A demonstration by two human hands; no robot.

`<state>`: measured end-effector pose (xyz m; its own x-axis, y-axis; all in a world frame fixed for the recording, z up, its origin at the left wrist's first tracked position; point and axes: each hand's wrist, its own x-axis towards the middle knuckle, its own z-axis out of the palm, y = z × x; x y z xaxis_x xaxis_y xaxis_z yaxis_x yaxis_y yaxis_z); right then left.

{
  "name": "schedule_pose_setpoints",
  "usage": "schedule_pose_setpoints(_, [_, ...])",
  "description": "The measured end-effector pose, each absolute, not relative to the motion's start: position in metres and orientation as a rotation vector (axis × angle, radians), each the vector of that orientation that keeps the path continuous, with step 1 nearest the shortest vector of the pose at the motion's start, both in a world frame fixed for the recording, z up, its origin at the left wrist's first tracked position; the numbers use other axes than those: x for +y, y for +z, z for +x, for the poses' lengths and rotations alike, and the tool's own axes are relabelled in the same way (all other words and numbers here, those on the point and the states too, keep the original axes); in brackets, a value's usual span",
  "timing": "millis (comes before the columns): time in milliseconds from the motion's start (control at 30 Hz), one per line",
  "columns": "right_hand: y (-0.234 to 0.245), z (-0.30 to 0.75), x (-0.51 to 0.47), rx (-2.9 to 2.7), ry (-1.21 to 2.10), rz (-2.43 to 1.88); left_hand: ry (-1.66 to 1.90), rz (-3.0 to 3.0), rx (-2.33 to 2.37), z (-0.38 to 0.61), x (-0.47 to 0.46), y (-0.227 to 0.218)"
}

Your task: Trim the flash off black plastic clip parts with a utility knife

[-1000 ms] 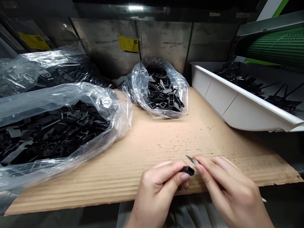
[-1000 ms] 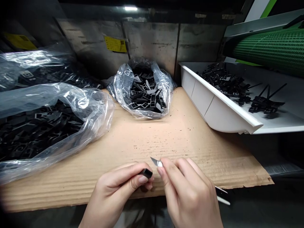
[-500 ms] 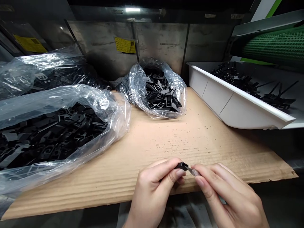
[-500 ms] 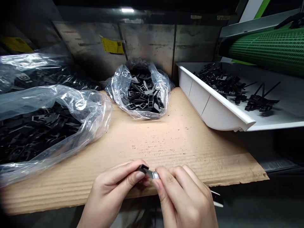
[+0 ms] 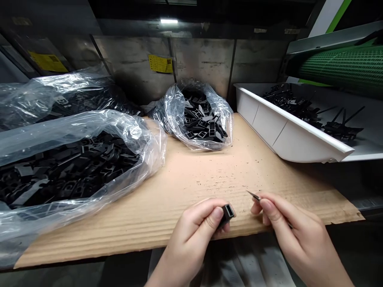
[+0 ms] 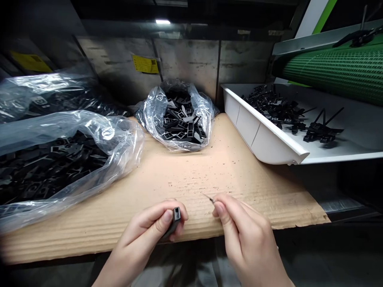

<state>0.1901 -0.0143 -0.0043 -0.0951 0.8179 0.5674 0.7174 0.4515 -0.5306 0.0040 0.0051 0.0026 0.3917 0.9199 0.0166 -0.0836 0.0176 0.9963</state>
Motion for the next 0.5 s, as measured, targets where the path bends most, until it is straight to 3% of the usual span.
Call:
schedule_pose_setpoints(133, [0.008,0.181,-0.023,-1.857,0.434,-1.251,0.941,1.327,0.834,0.003,0.005,0.002])
schedule_pose_setpoints(500, [0.012,0.164,-0.013,-1.993,0.491,-1.132,0.97,1.375,0.823,0.001,0.002,-0.002])
